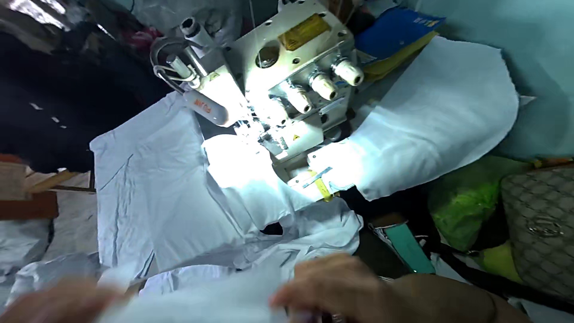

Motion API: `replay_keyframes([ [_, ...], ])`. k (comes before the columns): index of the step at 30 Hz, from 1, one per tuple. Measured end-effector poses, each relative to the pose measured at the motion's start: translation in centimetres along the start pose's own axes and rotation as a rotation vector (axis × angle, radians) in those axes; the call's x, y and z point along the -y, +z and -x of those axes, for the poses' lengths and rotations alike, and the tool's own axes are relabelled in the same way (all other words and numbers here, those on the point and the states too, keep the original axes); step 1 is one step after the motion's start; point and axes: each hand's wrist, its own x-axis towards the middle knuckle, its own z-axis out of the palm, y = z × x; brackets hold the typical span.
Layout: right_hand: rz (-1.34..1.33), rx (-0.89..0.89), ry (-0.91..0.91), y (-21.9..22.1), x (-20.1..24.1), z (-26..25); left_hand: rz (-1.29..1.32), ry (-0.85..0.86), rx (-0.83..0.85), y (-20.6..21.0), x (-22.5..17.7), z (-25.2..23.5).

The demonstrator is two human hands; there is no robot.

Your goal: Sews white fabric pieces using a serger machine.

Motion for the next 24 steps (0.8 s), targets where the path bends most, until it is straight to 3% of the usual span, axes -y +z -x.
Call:
replay_keyframes([
  [1,0.076,-0.033,0.039,-0.3,-1.7,0.0,-0.128,-0.017,-0.204,4.5,0.6,-3.5],
  [2,0.13,-0.069,0.11,-0.6,-3.6,0.1,-0.174,-0.018,-0.287,8.3,2.0,-6.9],
  [6,0.179,-0.108,0.487,-2.0,-10.4,1.2,0.001,-0.016,-0.105,15.6,8.2,-11.5],
  [9,0.394,-0.192,0.349,-2.1,-14.1,1.8,0.116,-0.041,-0.037,16.0,8.6,-11.9],
  [11,0.457,-0.121,0.287,-2.2,-15.9,1.7,0.198,-0.036,-0.002,15.7,8.8,-11.7],
  [16,0.48,0.103,0.459,-1.9,-15.4,1.2,0.24,-0.074,0.1,14.9,8.9,-11.6],
  [20,0.439,0.022,0.433,-1.4,-15.8,0.8,0.215,-0.103,0.098,14.8,8.5,-11.4],
  [24,0.591,-0.035,0.355,-0.8,-15.8,1.6,0.162,-0.116,0.093,14.8,8.2,-11.4],
])
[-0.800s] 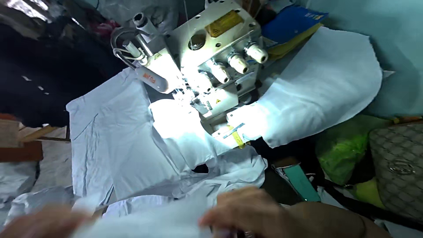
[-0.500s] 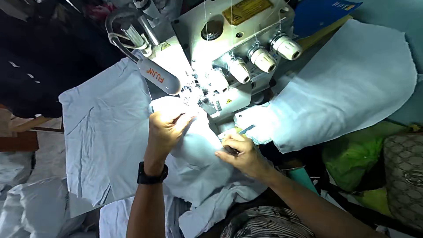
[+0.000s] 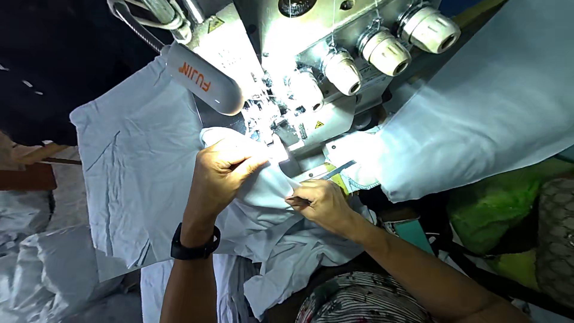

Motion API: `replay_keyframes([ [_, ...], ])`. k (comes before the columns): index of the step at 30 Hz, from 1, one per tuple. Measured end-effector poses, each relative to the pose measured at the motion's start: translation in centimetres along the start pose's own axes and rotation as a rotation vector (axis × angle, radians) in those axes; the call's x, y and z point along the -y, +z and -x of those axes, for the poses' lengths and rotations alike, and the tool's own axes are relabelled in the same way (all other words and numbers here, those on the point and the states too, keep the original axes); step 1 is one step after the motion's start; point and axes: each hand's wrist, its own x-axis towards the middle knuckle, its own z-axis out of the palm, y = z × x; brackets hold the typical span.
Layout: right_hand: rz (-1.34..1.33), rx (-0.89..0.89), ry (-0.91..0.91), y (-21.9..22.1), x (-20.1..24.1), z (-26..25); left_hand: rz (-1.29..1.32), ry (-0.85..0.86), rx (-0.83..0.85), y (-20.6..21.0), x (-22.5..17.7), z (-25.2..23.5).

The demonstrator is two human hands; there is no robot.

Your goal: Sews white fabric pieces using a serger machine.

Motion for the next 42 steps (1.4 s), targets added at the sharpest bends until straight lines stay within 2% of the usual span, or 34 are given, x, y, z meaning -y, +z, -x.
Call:
replay_keyframes([
  [6,0.128,-0.117,-0.016,-0.2,0.5,0.8,-0.052,-0.056,-0.116,1.3,-0.5,0.2],
  [9,0.188,-0.092,-0.086,-1.7,1.8,1.8,-0.416,-0.009,-0.22,3.7,-2.4,1.3],
  [11,0.224,-0.106,-0.138,-2.7,2.8,2.3,-0.683,-0.037,-0.273,6.5,-3.9,2.9],
  [13,0.242,-0.148,-0.163,-3.1,3.2,2.2,-0.751,-0.09,-0.33,8.8,-4.1,3.8],
  [15,0.236,-0.175,-0.164,-3.3,3.3,1.3,-0.688,-0.133,-0.335,9.3,-3.8,3.8],
  [18,0.115,-0.157,-0.124,-3.6,3.6,0.0,-0.549,-0.132,-0.257,7.5,-3.3,3.0],
  [22,-0.291,-0.038,0.022,-3.8,4.0,-1.8,-0.362,-0.115,-0.107,4.0,-1.6,1.2],
  [25,-0.6,0.016,0.249,-3.9,4.6,-3.2,-0.029,-0.163,-0.157,1.3,0.1,0.6],
  [27,-0.754,0.018,0.371,-3.6,4.5,-3.7,0.092,-0.12,-0.313,-0.4,1.5,1.9],
  [28,-0.817,0.018,0.407,-3.5,4.3,-3.8,0.11,-0.107,-0.466,-1.1,2.3,3.4],
  [30,-0.921,0.021,0.44,-3.3,3.8,-3.8,0.099,-0.142,-0.892,-2.1,4.2,8.8],
  [32,-0.968,0.045,0.442,-3.1,3.2,-3.7,0.162,-0.393,-1.355,-1.8,5.8,15.5],
  [33,-0.985,0.066,0.441,-3.1,3.0,-3.6,0.26,-0.584,-1.524,-0.7,6.5,18.4],
  [34,-0.998,0.093,0.44,-3.1,2.7,-3.5,0.382,-0.78,-1.589,1.2,6.8,20.7],
  [35,-1.013,0.12,0.438,-3.2,2.5,-3.5,0.546,-0.932,-1.5,3.4,6.6,22.4],
  [37,-1.038,0.155,0.423,-3.5,2.1,-3.5,0.755,-1.061,-1.099,7.4,4.3,23.7],
  [38,-1.038,0.166,0.404,-3.8,1.6,-3.5,0.787,-1.044,-0.861,8.1,2.8,24.1],
  [39,-1.021,0.191,0.385,-4.3,1.1,-3.4,0.738,-0.985,-0.735,7.5,1.3,24.3],
  [40,-0.986,0.228,0.374,-5.0,0.4,-3.3,0.587,-0.918,-0.706,5.7,-0.2,24.0],
  [42,-0.887,0.353,0.371,-6.4,-0.7,-2.8,0.279,-0.779,-0.846,-0.3,-2.3,23.0],
])
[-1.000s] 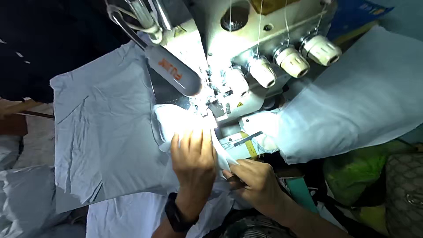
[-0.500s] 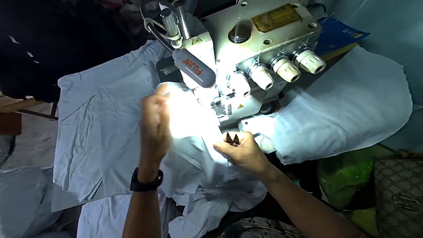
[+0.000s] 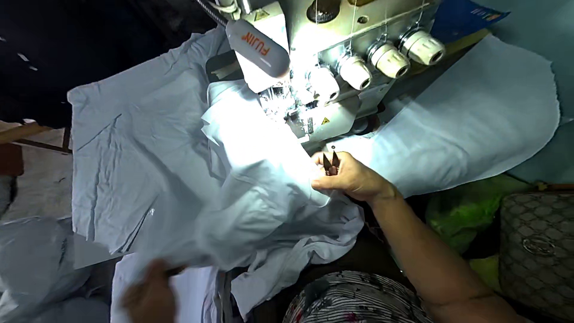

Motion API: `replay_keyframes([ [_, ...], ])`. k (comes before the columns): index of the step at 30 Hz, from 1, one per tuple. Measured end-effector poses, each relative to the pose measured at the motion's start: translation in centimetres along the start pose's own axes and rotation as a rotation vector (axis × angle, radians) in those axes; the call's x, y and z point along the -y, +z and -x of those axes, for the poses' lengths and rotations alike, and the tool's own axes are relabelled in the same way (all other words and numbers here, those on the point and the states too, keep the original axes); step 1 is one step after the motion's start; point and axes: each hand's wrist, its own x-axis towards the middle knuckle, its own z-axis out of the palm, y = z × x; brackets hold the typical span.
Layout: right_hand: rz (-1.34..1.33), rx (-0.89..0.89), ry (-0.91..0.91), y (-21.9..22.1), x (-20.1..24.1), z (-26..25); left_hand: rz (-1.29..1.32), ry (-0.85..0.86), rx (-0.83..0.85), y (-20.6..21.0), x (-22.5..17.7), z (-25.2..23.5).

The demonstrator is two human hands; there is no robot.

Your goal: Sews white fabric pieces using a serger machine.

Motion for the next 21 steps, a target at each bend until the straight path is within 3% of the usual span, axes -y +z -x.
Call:
replay_keyframes([
  [3,0.024,0.164,0.053,0.7,-0.2,0.9,-0.116,0.143,-0.275,-5.4,-3.2,-6.5],
  [6,-0.082,0.172,0.136,3.3,-1.4,1.6,-0.38,0.118,-0.285,-8.5,-1.4,-12.5],
  [8,-0.141,0.091,0.175,4.7,-2.4,1.8,-0.508,0.208,-0.217,-5.5,-3.0,-13.4],
  [11,-0.175,-0.01,0.183,5.7,-3.2,2.1,-0.438,0.599,0.001,4.0,-6.0,-8.1],
  [13,-0.173,0.006,0.133,5.8,-3.3,2.5,-0.369,0.734,0.243,10.2,-4.5,-3.6],
  [15,-0.166,0.027,0.088,5.9,-3.1,3.0,-0.457,0.762,0.316,14.2,-1.8,-1.8],
  [17,-0.152,0.023,0.059,5.8,-3.0,3.4,-0.448,0.687,0.256,14.9,-0.4,-2.4],
  [19,-0.126,-0.037,0.05,5.7,-3.2,3.5,-0.353,0.64,0.228,13.6,-2.4,-3.4],
  [21,-0.116,-0.113,0.075,6.1,-3.9,3.7,-0.279,0.645,0.337,11.7,-5.5,-3.3],
])
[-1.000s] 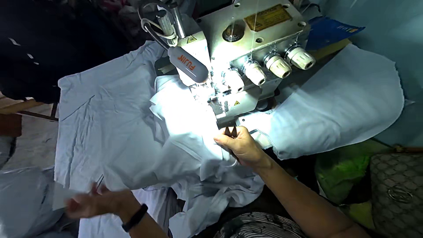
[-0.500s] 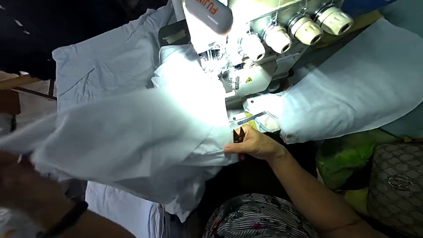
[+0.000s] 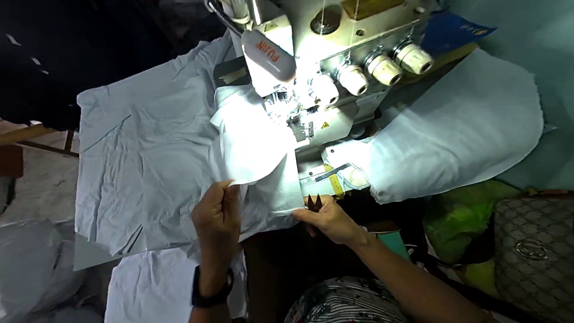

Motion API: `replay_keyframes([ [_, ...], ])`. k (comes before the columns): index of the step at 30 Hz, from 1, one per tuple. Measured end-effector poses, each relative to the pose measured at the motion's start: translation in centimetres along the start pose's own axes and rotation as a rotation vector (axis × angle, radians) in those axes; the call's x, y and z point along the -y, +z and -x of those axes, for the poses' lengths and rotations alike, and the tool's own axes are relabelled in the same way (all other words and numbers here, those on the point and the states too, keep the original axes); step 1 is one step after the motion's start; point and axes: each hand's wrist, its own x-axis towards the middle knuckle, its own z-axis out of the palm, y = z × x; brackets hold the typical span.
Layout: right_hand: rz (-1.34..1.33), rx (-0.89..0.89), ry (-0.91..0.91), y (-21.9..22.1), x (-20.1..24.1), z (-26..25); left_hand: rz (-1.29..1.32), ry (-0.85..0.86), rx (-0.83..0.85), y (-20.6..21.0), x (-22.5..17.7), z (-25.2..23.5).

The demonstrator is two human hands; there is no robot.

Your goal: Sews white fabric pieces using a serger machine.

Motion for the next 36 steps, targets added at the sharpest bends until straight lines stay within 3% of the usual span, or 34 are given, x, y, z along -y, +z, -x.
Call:
replay_keyframes([
  [3,-0.04,0.001,-0.066,0.0,0.0,0.7,0.111,0.17,0.349,-2.5,-3.4,-0.8],
  [6,-0.034,-0.062,-0.13,-0.1,0.5,0.4,0.028,0.307,0.456,-1.4,-3.3,-1.6],
  [13,-0.024,-0.204,-0.228,0.9,3.2,-4.2,-0.234,0.376,0.386,1.1,-2.9,-5.3],
  [20,-0.038,-0.294,-0.17,2.0,4.3,-6.2,-0.446,0.319,0.293,3.7,-4.8,-6.1],
  [24,0.055,-0.229,-0.211,1.4,3.6,-5.6,-0.425,0.209,0.256,3.7,-5.9,-3.6],
  [29,0.074,-0.12,-0.377,-0.1,1.9,-4.2,-0.19,0.219,0.22,2.9,-3.5,-3.9],
  [36,0.037,-0.242,-0.394,0.5,1.9,-5.1,-0.455,0.218,0.283,3.4,-6.9,-4.3],
])
